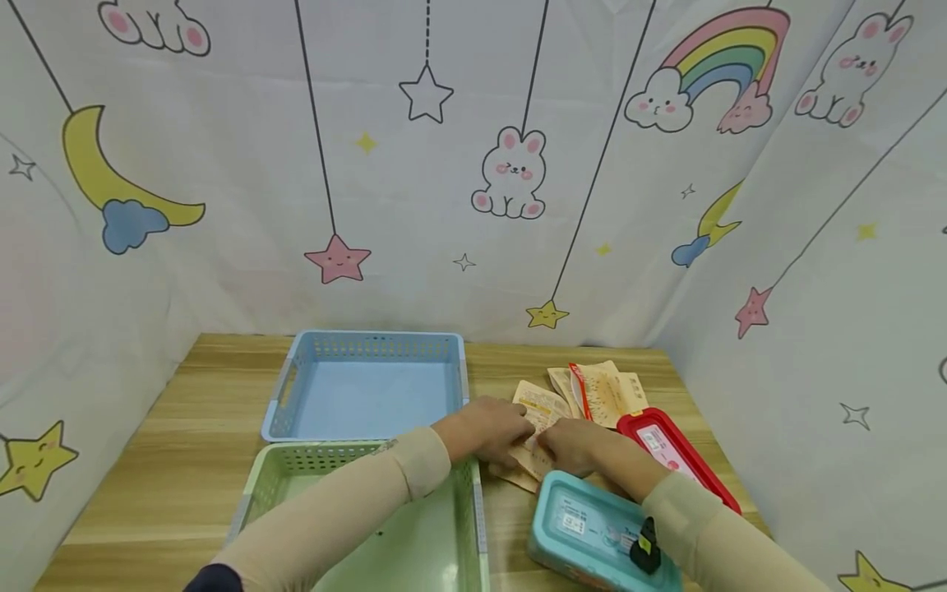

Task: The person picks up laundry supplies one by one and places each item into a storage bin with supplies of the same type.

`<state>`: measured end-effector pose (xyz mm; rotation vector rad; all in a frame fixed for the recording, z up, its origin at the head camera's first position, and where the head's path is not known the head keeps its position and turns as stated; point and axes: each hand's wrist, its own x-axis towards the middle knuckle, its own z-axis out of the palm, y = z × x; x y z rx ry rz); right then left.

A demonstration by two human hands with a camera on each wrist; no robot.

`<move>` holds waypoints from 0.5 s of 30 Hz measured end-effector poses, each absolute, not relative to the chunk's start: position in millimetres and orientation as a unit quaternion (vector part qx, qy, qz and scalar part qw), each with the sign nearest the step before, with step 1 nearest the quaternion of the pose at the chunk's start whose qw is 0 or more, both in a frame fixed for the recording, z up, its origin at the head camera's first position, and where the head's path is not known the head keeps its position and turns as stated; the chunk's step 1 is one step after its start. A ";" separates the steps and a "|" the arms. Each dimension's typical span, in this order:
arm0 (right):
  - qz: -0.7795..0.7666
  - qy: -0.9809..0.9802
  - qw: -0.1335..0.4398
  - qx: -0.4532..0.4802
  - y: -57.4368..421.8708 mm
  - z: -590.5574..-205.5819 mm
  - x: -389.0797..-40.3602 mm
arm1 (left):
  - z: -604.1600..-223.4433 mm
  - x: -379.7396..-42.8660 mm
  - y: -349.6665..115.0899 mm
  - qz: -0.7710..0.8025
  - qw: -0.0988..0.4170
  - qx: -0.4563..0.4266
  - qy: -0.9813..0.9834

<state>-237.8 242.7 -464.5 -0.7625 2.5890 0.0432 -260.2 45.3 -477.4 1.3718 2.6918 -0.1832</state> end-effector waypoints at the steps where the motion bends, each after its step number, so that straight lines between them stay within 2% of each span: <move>1: 0.015 0.935 0.218 -0.278 243.1 -464.5 -237.7 | -476.8 -260.9 44.8 -0.059 0.052 0.460 0.884; 15: -0.050 0.915 0.245 -0.315 251.1 -456.6 -236.6 | -469.8 -257.9 39.9 -0.085 -0.004 0.502 0.861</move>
